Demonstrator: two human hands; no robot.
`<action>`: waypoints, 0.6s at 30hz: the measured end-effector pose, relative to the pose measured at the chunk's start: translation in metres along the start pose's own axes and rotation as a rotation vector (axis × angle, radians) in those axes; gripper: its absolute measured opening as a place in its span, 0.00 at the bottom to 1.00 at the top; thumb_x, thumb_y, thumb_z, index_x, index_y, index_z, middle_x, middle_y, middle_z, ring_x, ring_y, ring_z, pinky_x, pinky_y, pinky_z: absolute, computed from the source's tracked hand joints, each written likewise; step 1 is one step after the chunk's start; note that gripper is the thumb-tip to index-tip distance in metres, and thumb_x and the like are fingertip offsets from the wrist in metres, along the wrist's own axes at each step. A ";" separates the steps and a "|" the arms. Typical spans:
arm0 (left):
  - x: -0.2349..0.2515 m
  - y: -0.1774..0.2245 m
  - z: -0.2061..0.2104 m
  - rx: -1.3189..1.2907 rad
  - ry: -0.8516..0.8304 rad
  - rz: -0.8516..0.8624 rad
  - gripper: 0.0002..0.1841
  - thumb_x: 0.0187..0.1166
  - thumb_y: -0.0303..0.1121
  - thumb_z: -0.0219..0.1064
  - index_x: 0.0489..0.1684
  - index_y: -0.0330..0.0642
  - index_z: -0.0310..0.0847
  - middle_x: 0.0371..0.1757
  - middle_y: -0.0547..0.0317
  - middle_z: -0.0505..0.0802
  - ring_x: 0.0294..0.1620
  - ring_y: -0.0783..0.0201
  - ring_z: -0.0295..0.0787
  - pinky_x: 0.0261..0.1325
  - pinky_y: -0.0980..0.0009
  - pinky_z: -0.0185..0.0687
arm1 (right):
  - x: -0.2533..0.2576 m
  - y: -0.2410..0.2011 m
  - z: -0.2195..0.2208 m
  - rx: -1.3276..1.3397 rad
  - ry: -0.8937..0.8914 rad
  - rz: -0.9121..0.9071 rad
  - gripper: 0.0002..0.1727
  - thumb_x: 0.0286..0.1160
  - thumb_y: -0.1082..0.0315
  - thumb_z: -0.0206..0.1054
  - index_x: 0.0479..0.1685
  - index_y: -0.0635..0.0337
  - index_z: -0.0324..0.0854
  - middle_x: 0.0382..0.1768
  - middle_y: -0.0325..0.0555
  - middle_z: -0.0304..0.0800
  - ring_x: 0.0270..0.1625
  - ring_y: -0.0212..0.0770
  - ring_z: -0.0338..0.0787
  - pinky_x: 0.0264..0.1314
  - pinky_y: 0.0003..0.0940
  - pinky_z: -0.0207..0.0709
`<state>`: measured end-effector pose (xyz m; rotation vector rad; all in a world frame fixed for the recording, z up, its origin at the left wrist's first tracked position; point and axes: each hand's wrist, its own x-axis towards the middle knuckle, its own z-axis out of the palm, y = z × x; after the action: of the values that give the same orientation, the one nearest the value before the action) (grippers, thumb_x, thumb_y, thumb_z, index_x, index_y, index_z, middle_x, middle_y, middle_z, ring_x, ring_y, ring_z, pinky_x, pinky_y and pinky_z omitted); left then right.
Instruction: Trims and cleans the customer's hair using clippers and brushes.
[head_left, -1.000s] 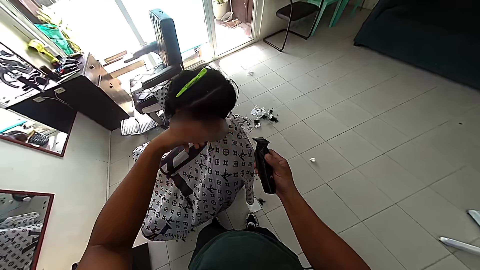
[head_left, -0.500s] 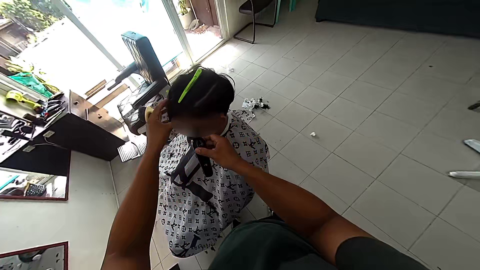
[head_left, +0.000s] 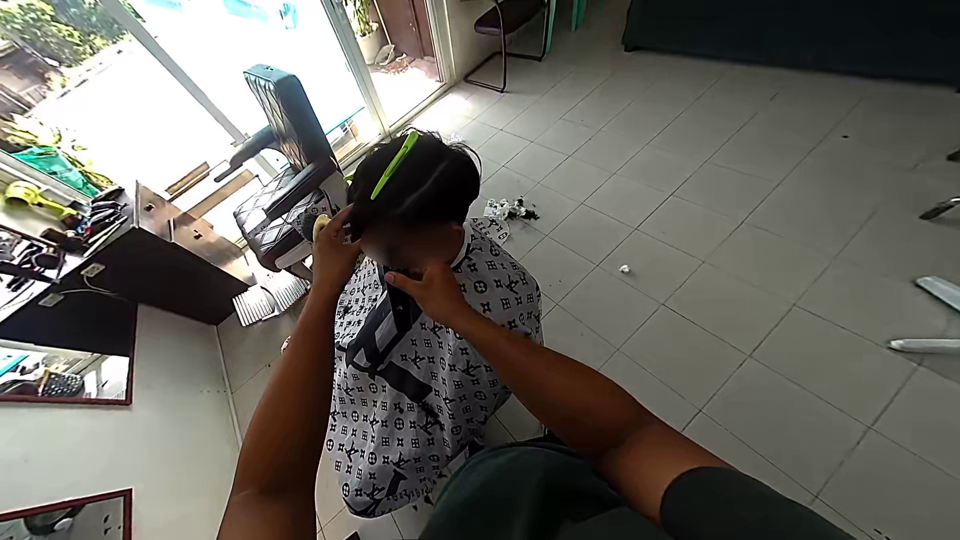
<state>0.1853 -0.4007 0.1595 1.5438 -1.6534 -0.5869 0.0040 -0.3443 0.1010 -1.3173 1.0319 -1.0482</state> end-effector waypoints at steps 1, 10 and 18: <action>0.000 -0.001 0.001 -0.007 0.001 0.004 0.36 0.65 0.27 0.83 0.79 0.40 0.77 0.73 0.45 0.86 0.71 0.54 0.85 0.76 0.54 0.77 | 0.000 0.000 0.000 -0.004 0.000 0.001 0.27 0.76 0.56 0.76 0.64 0.66 0.77 0.42 0.53 0.93 0.42 0.42 0.92 0.51 0.43 0.85; 0.001 0.000 0.002 0.036 -0.001 0.019 0.35 0.67 0.28 0.83 0.79 0.39 0.76 0.75 0.45 0.85 0.74 0.54 0.82 0.79 0.54 0.73 | 0.003 0.001 -0.002 0.007 0.019 -0.008 0.25 0.78 0.57 0.75 0.62 0.67 0.77 0.40 0.52 0.92 0.38 0.41 0.90 0.47 0.40 0.84; 0.000 0.001 0.002 0.006 0.003 0.000 0.36 0.66 0.28 0.83 0.79 0.36 0.75 0.76 0.43 0.84 0.76 0.56 0.81 0.80 0.56 0.72 | 0.003 0.002 -0.002 -0.006 0.031 -0.035 0.25 0.78 0.58 0.75 0.64 0.68 0.77 0.38 0.53 0.91 0.36 0.42 0.89 0.45 0.41 0.84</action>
<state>0.1827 -0.4008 0.1590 1.5484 -1.6540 -0.5796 0.0031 -0.3481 0.0991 -1.3320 1.0395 -1.0950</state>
